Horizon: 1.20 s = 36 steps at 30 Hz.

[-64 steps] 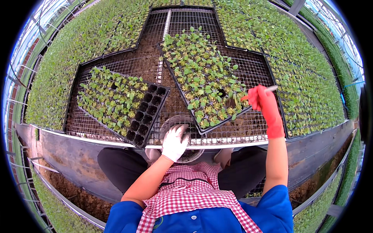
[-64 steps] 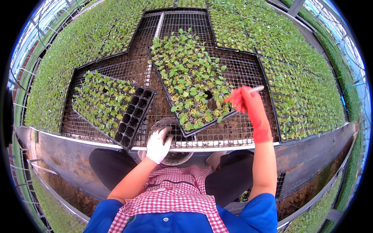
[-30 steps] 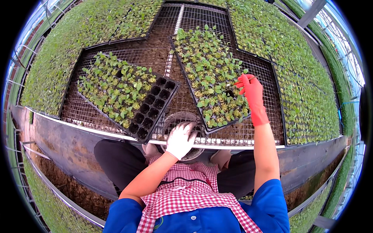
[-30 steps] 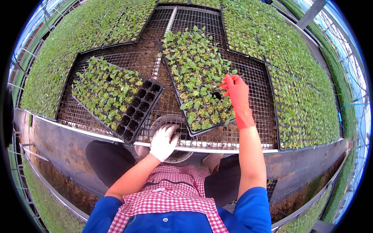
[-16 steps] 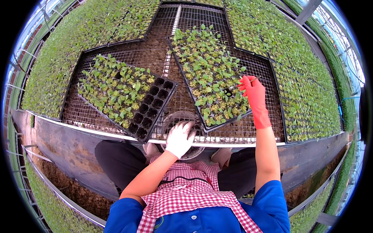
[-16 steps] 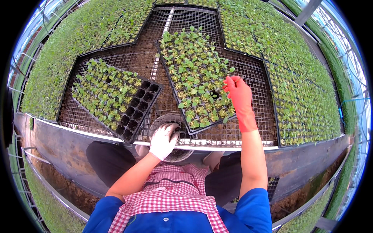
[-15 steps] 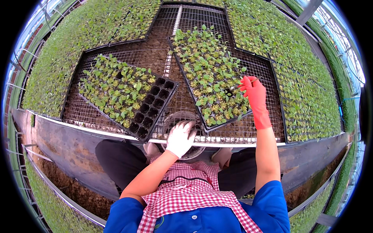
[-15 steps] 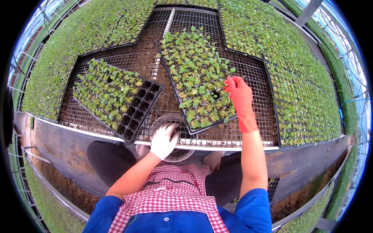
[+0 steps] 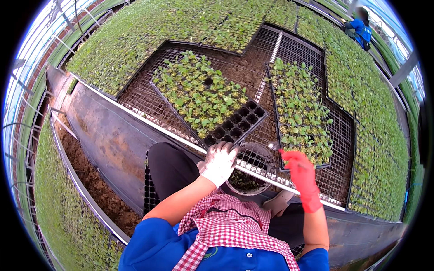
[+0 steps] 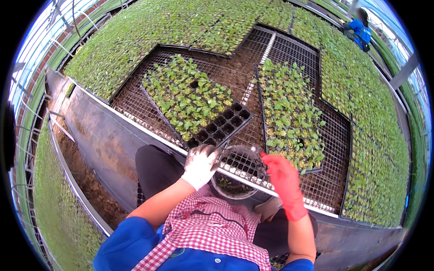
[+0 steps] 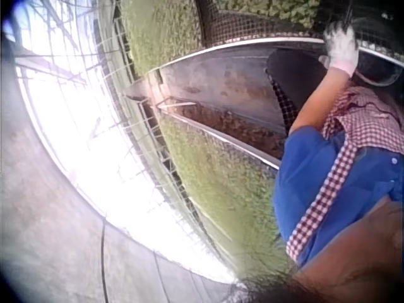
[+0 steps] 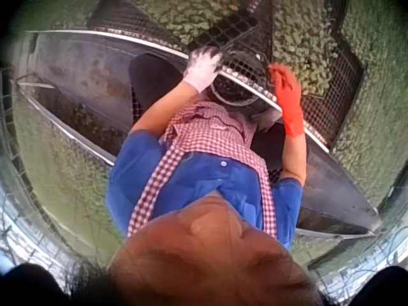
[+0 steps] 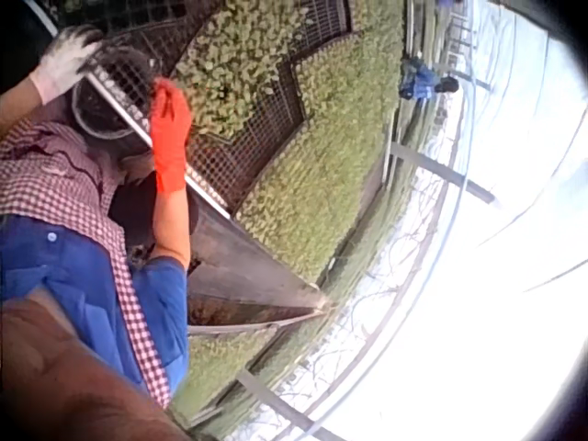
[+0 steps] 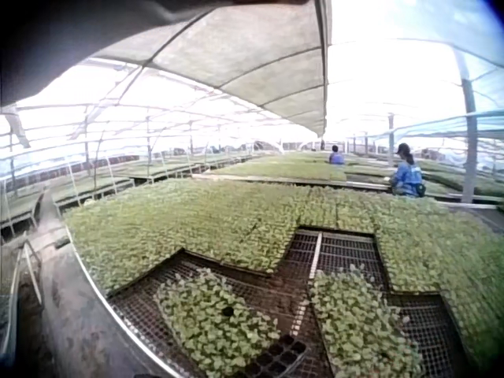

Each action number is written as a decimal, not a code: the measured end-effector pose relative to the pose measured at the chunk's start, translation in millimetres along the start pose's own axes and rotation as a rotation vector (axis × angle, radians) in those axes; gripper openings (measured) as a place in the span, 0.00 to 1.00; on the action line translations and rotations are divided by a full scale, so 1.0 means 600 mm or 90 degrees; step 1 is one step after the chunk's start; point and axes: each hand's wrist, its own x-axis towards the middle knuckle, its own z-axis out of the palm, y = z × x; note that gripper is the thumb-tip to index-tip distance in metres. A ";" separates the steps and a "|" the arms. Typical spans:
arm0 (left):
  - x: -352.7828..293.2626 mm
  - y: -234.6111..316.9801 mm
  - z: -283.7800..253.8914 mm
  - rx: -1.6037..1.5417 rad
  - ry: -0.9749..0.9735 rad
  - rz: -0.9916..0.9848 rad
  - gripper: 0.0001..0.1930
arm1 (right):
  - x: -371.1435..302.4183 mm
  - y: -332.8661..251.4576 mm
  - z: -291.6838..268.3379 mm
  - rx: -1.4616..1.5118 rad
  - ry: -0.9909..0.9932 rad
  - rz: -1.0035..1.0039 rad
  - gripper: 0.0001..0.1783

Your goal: The person uses a small tool to extract seedlings from a tray and places them into a bucket.

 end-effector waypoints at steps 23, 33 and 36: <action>-0.035 -0.052 0.020 -0.043 -0.040 -0.027 0.15 | 0.339 -0.028 0.245 -0.243 -0.110 0.010 0.16; -0.029 -0.055 0.011 -0.078 -0.037 -0.031 0.14 | 0.357 0.004 0.282 -0.359 -0.141 -0.061 0.17; -0.028 -0.054 0.011 -0.078 -0.030 -0.030 0.13 | 0.349 0.049 0.292 -0.213 -0.105 0.005 0.16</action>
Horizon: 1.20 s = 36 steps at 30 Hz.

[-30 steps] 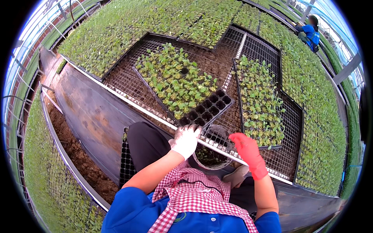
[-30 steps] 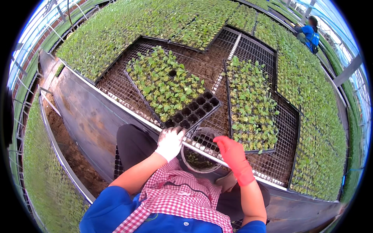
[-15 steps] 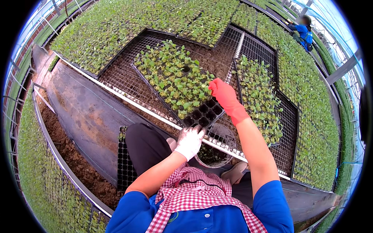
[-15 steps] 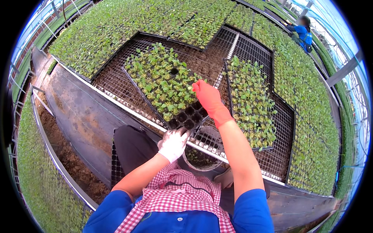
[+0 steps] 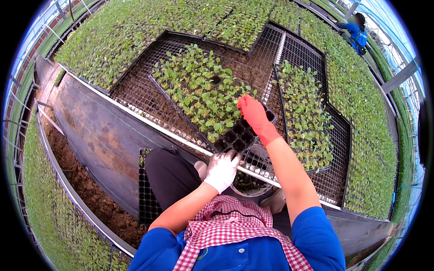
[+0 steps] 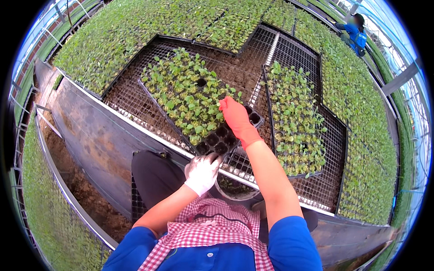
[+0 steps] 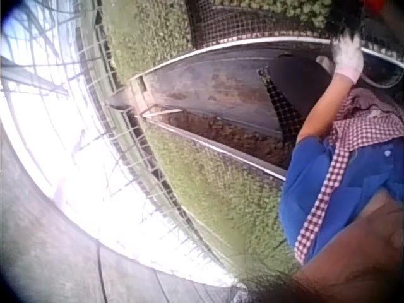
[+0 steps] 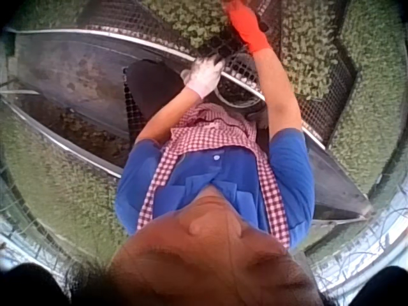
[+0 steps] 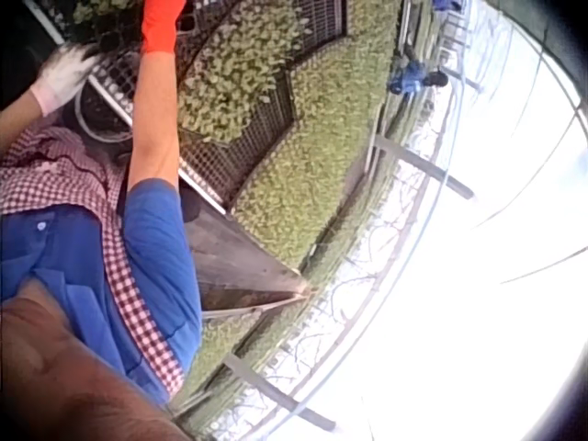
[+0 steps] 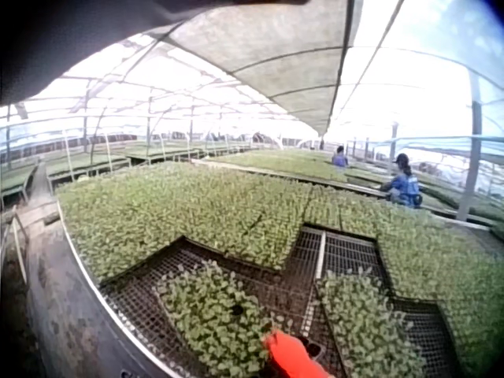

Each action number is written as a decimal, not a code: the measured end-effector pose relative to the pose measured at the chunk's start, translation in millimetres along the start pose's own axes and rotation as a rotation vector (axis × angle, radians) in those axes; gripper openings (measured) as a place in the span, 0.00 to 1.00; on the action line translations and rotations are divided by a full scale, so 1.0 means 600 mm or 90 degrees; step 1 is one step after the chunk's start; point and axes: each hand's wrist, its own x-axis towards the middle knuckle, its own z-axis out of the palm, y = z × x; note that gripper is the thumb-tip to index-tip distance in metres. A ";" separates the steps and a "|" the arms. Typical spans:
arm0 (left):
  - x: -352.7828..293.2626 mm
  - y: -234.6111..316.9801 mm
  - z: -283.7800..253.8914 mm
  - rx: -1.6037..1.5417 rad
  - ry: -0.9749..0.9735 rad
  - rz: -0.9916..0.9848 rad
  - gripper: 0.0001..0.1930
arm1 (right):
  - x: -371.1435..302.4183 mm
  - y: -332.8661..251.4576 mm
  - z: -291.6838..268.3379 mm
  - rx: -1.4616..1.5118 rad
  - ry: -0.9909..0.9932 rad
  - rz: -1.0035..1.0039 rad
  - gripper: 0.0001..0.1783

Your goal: The person uses a small tool to extract seedlings from a tray and places them into a bucket.

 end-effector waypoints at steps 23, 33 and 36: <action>0.003 0.011 -0.007 0.008 -0.066 -0.030 0.16 | -0.083 0.063 -0.030 0.606 0.146 0.088 0.19; 0.066 0.113 -0.011 -0.112 0.004 0.186 0.17 | -0.246 0.123 -0.284 0.549 0.350 0.088 0.22; 0.126 0.170 0.005 -0.126 -0.010 0.278 0.17 | -0.301 0.206 -0.367 0.462 0.417 0.108 0.21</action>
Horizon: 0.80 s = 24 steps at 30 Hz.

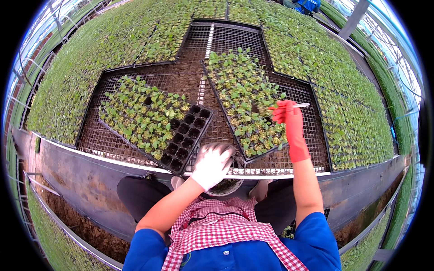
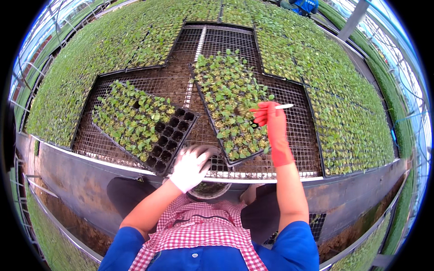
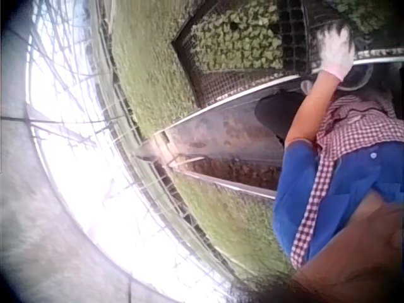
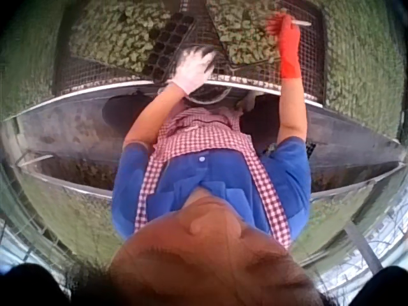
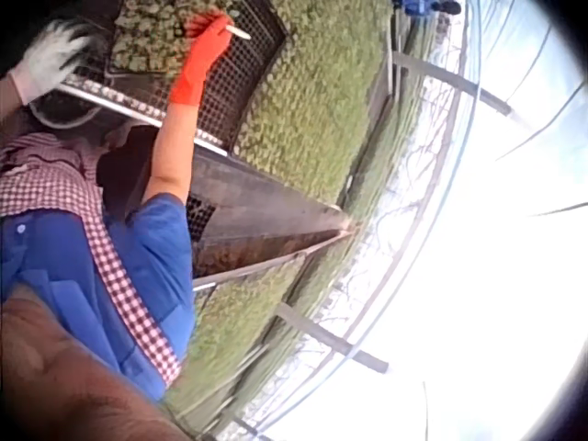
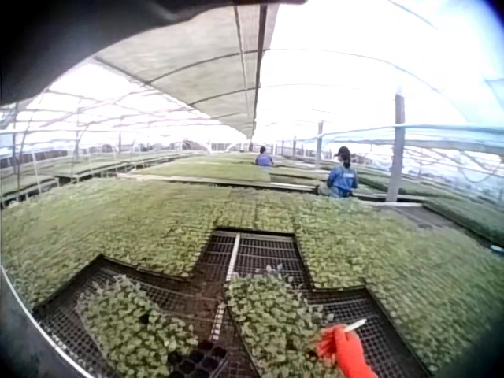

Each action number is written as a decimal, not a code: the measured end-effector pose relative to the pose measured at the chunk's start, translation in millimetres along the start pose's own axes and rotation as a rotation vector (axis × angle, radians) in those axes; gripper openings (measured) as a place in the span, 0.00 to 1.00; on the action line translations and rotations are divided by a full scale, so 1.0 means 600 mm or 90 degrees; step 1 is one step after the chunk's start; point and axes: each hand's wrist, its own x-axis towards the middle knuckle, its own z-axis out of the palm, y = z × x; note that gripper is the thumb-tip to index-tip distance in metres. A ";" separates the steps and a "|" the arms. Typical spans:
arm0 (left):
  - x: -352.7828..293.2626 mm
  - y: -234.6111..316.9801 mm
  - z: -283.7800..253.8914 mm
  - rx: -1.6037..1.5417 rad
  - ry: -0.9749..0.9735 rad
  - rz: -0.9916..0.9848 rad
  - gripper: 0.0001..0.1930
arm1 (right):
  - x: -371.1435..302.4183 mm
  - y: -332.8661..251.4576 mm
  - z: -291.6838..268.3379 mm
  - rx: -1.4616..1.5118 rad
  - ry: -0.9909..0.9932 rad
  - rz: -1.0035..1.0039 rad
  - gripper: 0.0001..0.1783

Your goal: The person uses a small tool to extract seedlings from a tray and places them into a bucket.

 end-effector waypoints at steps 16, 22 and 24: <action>0.297 0.042 0.166 0.209 -0.481 0.139 0.29 | 0.033 0.059 -0.123 -0.097 0.046 0.196 0.17; 0.290 0.027 0.158 0.283 -0.471 0.147 0.28 | 0.029 0.055 -0.110 -0.159 0.000 0.205 0.18; 0.288 0.020 0.158 0.278 -0.480 0.140 0.28 | 0.025 0.042 -0.092 -0.182 0.016 0.188 0.18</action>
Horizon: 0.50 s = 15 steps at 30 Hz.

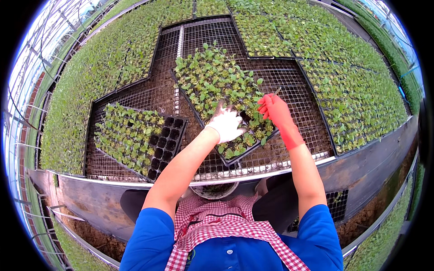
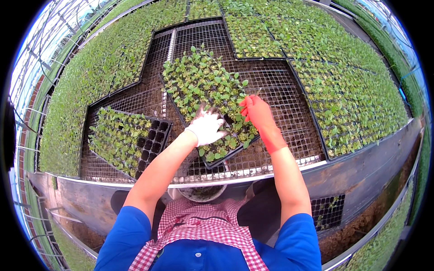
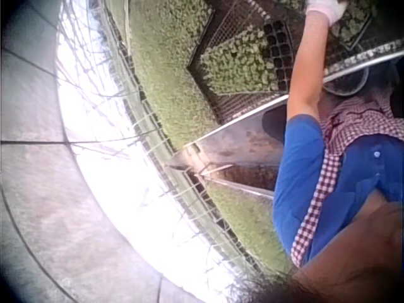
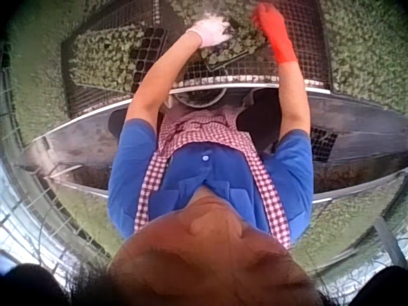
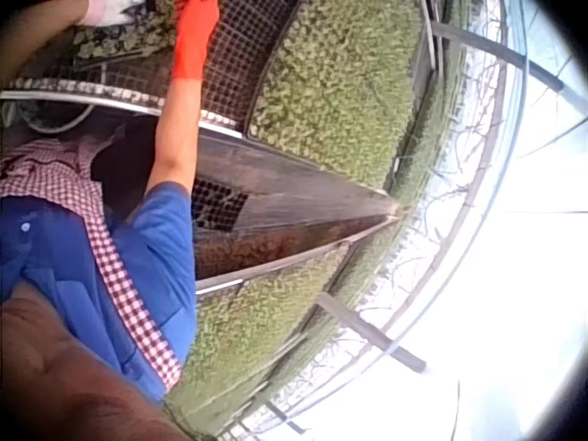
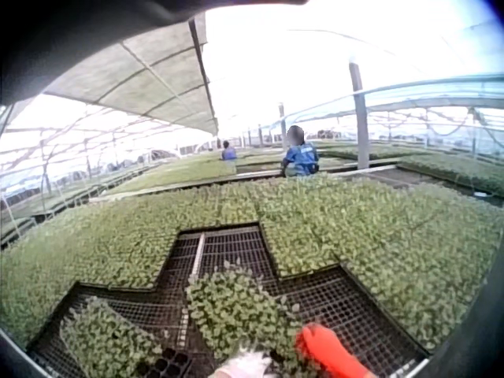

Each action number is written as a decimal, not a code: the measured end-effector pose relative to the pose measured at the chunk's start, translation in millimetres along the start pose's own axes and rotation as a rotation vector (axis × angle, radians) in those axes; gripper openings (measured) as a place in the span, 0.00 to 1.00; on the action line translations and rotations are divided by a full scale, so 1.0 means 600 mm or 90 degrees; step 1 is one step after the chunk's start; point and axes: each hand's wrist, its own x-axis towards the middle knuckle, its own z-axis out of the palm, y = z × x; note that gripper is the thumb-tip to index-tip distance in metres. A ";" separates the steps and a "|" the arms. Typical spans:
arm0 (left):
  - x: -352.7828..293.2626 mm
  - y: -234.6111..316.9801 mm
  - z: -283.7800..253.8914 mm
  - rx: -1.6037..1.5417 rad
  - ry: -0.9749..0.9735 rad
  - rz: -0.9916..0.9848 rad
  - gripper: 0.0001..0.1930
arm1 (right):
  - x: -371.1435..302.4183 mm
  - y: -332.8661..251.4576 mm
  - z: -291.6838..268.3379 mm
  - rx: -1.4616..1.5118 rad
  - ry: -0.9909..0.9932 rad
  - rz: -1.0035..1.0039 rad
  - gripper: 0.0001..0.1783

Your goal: The person uses a small tool to extract seedlings from a tray and places them into a bucket.

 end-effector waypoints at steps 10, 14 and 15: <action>0.011 0.003 -0.007 0.011 -0.006 -0.010 0.28 | 0.002 -0.015 0.024 -0.165 -0.045 -0.056 0.16; 0.004 -0.006 0.002 0.037 0.015 -0.019 0.27 | -0.005 -0.051 0.033 -0.454 -0.023 -0.162 0.16; 0.003 -0.006 0.003 0.032 0.032 -0.013 0.27 | -0.003 -0.048 0.029 -0.425 -0.005 -0.138 0.18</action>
